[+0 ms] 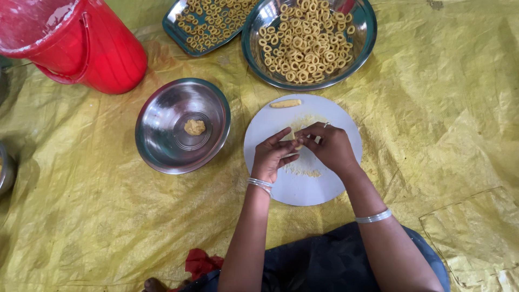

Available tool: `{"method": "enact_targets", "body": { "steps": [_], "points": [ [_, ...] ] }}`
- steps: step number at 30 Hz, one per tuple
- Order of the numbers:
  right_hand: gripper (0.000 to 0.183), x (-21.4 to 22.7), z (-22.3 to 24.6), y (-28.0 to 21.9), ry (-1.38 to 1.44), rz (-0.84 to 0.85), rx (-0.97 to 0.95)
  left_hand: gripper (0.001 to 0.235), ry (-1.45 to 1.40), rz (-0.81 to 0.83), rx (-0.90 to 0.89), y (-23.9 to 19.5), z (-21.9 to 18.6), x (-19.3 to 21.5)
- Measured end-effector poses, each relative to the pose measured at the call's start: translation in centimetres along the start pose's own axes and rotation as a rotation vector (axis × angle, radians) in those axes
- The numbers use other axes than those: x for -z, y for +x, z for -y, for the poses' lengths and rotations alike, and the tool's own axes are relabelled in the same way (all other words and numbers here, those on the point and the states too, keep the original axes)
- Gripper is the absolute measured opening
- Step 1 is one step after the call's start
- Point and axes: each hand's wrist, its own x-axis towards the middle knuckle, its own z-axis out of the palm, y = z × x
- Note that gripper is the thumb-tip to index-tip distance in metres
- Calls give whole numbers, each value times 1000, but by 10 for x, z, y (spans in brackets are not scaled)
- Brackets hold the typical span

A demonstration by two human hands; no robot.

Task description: The person rolls small portions of dough into thin ropes on a white plate and then joins the ends to form rings. The finished rings are placed into a large metal bowl nearby.

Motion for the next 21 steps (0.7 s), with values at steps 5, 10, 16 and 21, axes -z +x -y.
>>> {"method": "enact_targets", "body": {
  "steps": [5,10,16,21],
  "points": [
    [31,0,-17,5,321,148,-114,64,-21,91,113,-2,-7,5],
    [21,-1,-31,4,238,318,-42,71,96,157,196,-7,-13,8],
    [17,-1,-35,3,133,355,-2,67,102,124,215,-9,-14,9],
    [17,-2,-39,4,163,370,-151,65,123,178,231,-7,-9,10]
  ]
}}
